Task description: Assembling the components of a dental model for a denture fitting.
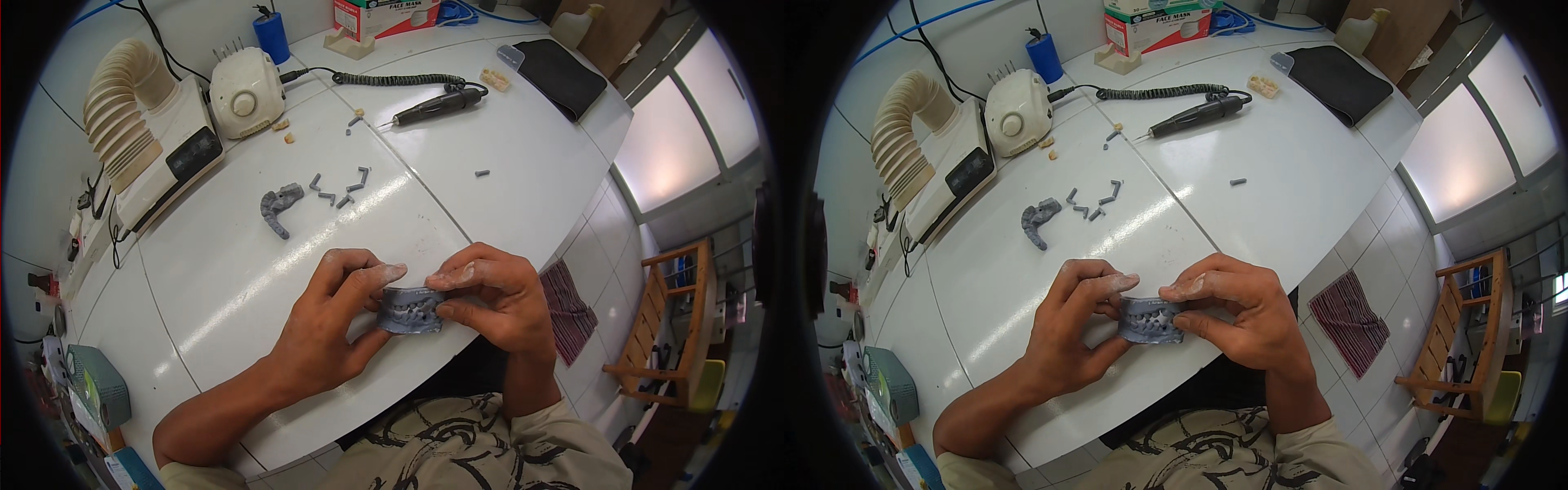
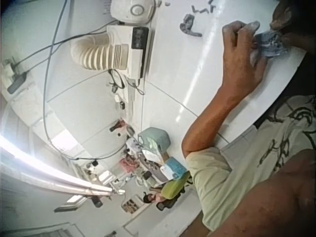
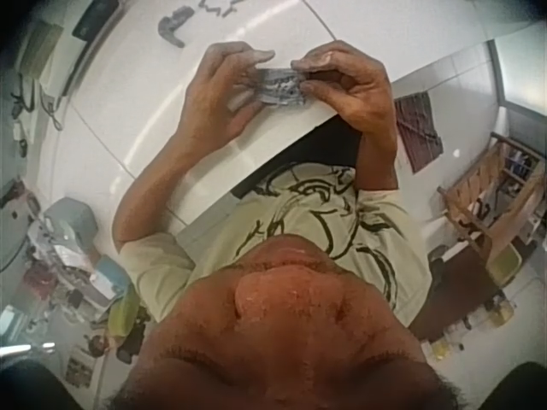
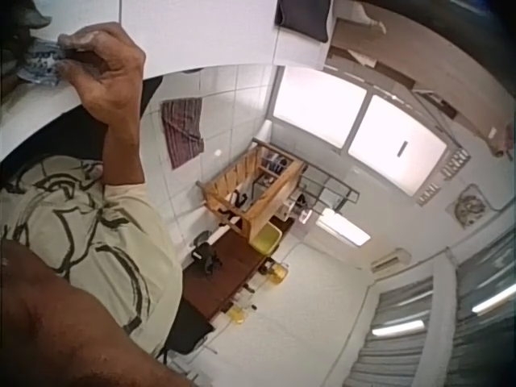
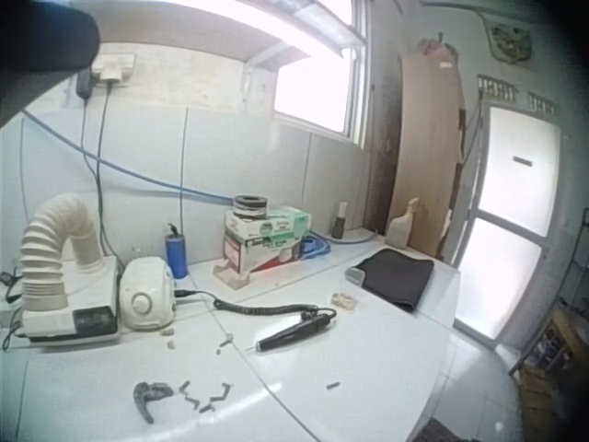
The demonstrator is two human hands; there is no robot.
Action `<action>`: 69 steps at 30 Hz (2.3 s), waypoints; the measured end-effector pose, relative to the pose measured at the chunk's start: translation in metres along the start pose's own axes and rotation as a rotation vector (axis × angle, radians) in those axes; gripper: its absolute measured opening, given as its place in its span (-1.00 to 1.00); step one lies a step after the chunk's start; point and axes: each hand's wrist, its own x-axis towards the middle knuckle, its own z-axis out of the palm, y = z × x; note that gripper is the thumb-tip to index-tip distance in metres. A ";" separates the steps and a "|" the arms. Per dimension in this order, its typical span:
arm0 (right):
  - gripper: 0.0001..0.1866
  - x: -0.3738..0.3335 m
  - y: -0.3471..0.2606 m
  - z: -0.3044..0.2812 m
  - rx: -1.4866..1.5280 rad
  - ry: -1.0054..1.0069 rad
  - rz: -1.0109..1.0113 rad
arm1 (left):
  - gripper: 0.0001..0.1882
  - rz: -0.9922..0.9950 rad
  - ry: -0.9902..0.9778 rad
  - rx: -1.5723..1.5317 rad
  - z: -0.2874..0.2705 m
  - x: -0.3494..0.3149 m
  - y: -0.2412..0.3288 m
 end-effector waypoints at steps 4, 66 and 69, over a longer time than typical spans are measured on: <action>-0.62 -0.001 0.003 -0.001 0.033 -0.005 0.007 | -0.25 0.019 0.010 0.008 0.002 0.001 0.000; -0.69 -0.001 0.002 -0.005 -0.022 -0.069 -0.049 | -0.38 0.068 0.010 0.055 0.002 0.002 0.001; -0.69 -0.002 0.005 -0.006 -0.004 -0.071 -0.040 | -0.38 0.081 0.010 0.068 0.002 0.002 0.000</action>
